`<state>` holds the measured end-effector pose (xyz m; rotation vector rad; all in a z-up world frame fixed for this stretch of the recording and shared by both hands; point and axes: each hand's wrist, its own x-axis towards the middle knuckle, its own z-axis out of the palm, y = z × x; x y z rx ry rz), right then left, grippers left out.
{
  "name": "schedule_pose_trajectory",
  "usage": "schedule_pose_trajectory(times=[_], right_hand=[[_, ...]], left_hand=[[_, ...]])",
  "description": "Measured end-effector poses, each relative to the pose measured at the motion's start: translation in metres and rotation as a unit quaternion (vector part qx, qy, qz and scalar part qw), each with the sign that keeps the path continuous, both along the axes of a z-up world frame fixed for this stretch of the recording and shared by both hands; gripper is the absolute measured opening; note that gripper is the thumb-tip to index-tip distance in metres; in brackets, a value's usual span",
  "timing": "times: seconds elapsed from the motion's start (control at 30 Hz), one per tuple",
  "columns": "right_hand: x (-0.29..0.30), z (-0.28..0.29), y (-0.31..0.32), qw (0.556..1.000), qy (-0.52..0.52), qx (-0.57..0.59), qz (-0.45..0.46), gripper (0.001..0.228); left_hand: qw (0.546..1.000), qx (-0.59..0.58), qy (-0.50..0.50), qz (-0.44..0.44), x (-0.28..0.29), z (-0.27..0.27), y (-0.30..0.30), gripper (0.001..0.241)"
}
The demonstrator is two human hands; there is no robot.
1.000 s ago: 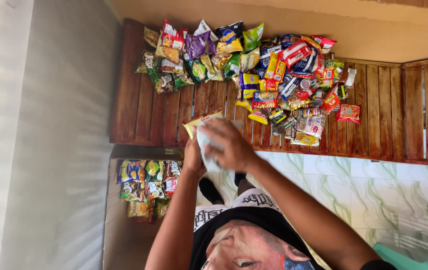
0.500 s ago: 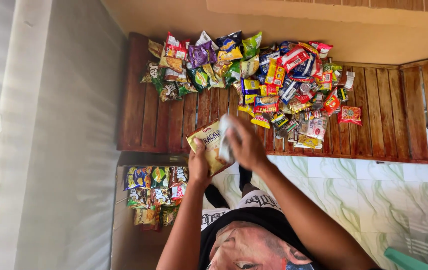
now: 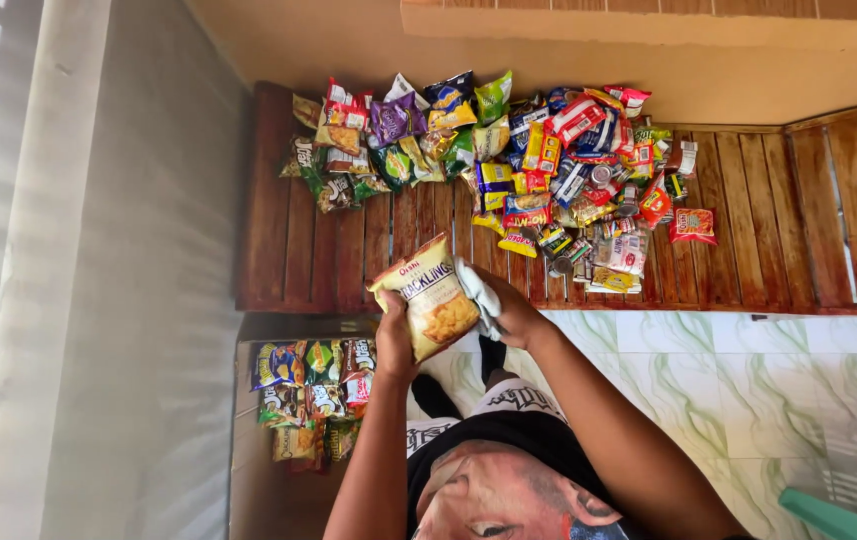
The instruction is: Wipe snacks with a cloth and pack them into a cardboard box.
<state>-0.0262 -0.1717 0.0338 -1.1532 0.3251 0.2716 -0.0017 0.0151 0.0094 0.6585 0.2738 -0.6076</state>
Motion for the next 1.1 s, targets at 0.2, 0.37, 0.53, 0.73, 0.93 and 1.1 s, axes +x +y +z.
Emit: schedule_pose_trajectory(times=[0.2, 0.37, 0.53, 0.73, 0.93, 1.1], right_hand=[[-0.016, 0.046, 0.021, 0.994, -0.076, -0.082, -0.017, 0.054], [-0.024, 0.097, 0.045, 0.900, -0.070, -0.429, 0.007, 0.055], [-0.040, 0.112, 0.069, 0.801, -0.302, -0.515, 0.043, 0.063], [-0.017, 0.085, 0.055, 0.678, -0.294, -0.673, 0.025, 0.057], [0.015, 0.064, -0.007, 0.807, 0.007, -0.564, 0.175, 0.044], [0.002, 0.098, -0.009, 0.888, -0.112, -0.416, 0.161, 0.046]], left_hand=[[0.911, 0.389, -0.137, -0.026, 0.010, 0.000, 0.000, 0.072], [0.912, 0.360, -0.198, 0.022, 0.006, 0.024, 0.004, 0.087], [0.983, 0.140, -0.062, -0.098, 0.002, 0.047, 0.011, 0.103], [0.995, 0.038, -0.073, -0.061, -0.011, -0.006, 0.013, 0.090], [0.979, 0.087, -0.055, -0.178, -0.021, 0.024, 0.020, 0.055], [0.980, 0.065, -0.008, -0.188, -0.025, 0.015, 0.022, 0.054]])
